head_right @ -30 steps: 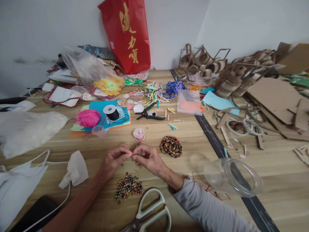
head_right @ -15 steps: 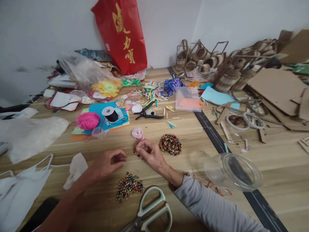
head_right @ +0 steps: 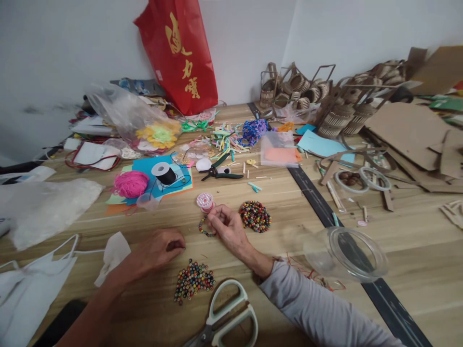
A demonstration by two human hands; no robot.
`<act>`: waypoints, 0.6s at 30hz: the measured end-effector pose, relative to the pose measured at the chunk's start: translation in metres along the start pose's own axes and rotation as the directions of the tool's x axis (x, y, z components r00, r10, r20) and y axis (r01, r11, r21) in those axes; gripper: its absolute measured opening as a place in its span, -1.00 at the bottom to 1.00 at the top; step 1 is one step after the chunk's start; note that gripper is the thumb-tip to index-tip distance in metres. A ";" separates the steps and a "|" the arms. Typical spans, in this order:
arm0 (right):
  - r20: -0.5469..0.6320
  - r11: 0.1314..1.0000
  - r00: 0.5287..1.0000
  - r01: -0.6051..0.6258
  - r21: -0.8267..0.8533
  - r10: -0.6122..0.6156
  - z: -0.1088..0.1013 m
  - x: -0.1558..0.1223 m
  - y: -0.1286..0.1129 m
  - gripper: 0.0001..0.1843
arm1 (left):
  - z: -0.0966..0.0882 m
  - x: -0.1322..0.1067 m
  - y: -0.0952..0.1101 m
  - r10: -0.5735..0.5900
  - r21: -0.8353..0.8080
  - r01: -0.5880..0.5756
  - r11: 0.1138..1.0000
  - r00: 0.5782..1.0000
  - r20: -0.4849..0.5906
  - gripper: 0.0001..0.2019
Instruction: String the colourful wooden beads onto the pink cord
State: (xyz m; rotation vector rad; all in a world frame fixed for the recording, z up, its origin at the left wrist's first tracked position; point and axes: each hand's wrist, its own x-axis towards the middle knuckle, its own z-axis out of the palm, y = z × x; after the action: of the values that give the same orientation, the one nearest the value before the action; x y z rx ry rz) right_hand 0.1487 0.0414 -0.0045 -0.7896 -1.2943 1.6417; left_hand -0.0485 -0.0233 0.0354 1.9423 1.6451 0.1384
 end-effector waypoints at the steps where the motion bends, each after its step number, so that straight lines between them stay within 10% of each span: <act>1: 0.012 1.000 1.000 0.011 -0.014 -0.010 0.000 -0.001 0.000 -0.62 | 0.002 0.002 0.000 -0.001 -0.039 0.001 0.999 1.000 -0.018 -0.87; 9: 0.184 0.973 0.980 0.111 -0.203 -0.074 0.003 -0.008 0.001 -0.70 | 0.027 0.020 0.004 -0.142 -0.725 -0.069 0.685 0.964 -0.225 -0.89; 18: 0.223 0.963 0.973 0.112 -0.247 -0.056 0.004 -0.009 0.006 -0.74 | 0.035 0.025 0.002 -0.172 -0.886 -0.171 0.431 0.948 -0.266 -0.90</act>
State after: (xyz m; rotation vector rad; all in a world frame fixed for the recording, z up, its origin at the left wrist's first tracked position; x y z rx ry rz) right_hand 0.1479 0.0315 -0.0094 -0.7117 -1.6976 1.5410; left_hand -0.0257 -0.0134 0.0003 1.0516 1.2689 1.1672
